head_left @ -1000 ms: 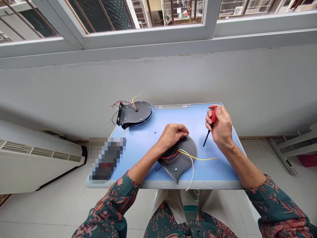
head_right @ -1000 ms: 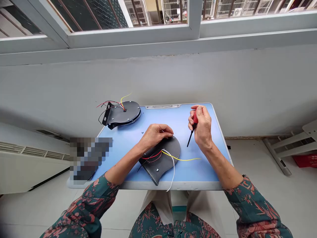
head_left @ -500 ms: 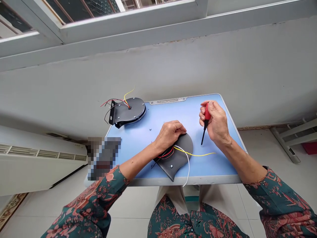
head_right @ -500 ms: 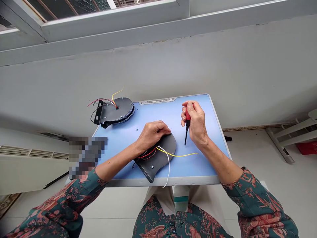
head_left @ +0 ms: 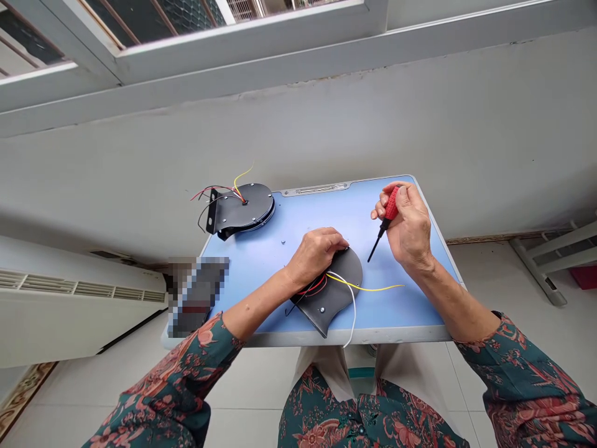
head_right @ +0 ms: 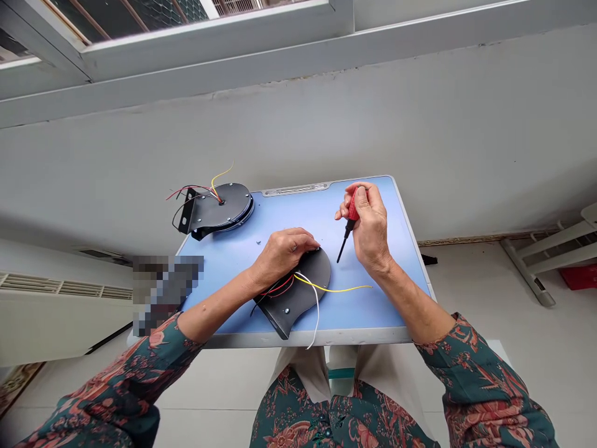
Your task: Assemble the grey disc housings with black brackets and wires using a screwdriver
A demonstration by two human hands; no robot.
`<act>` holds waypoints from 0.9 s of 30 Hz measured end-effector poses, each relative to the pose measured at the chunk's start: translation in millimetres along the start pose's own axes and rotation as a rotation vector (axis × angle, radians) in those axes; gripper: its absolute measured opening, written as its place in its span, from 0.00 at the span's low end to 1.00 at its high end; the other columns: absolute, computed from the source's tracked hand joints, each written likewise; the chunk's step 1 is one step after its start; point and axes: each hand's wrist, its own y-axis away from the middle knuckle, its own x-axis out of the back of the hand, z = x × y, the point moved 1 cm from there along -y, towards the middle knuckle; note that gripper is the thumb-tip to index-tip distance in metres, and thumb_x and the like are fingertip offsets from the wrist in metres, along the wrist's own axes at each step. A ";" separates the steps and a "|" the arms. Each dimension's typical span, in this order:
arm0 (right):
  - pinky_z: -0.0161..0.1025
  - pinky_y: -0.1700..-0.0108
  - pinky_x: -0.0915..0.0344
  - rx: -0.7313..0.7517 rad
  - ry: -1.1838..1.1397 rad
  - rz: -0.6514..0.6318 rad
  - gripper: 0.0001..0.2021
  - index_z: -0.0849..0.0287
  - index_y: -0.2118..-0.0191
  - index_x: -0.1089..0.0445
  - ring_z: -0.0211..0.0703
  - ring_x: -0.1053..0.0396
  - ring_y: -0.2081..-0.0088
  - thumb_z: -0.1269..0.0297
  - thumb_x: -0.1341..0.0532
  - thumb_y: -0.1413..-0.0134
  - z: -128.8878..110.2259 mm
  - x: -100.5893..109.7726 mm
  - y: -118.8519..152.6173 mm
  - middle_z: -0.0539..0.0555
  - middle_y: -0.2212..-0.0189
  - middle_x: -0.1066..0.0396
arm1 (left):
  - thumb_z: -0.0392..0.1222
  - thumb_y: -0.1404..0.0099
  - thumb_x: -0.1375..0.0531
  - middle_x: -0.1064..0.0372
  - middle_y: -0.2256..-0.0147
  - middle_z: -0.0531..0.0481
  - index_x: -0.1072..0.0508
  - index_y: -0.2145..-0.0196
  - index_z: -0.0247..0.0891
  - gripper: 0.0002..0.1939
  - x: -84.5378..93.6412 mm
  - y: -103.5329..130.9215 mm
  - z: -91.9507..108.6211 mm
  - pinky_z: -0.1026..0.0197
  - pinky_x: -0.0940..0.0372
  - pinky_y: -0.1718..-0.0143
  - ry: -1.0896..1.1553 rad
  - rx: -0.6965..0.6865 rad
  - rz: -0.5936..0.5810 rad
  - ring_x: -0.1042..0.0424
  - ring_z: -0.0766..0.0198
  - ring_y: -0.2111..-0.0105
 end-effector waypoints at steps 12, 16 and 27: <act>0.37 0.67 0.33 -0.026 -0.012 -0.036 0.14 0.55 0.64 0.32 0.33 0.38 0.73 0.49 0.35 0.39 1.3 0.4 0.6 0.47 0.70 0.38 | 0.28 0.31 0.42 0.22 0.66 0.48 0.21 0.65 0.36 0.10 1.4 -1.7 1.8 0.62 0.29 0.62 -0.046 -0.038 -0.019 0.23 0.64 0.66; 0.37 0.67 0.33 -0.028 0.005 -0.041 0.15 0.54 0.64 0.33 0.33 0.38 0.73 0.48 0.35 0.40 1.0 1.3 1.3 0.47 0.70 0.38 | 0.27 0.33 0.40 0.22 0.65 0.49 0.20 0.66 0.37 0.11 0.8 -2.3 2.4 0.63 0.29 0.61 0.025 0.052 -0.030 0.23 0.65 0.66; 0.37 0.68 0.33 -0.040 0.015 -0.077 0.16 0.55 0.64 0.32 0.33 0.38 0.74 0.47 0.35 0.40 -1.3 -0.9 3.2 0.46 0.72 0.38 | 0.27 0.37 0.37 0.22 0.65 0.50 0.20 0.67 0.39 0.09 1.2 -8.3 2.2 0.60 0.29 0.61 0.044 0.215 -0.067 0.24 0.64 0.66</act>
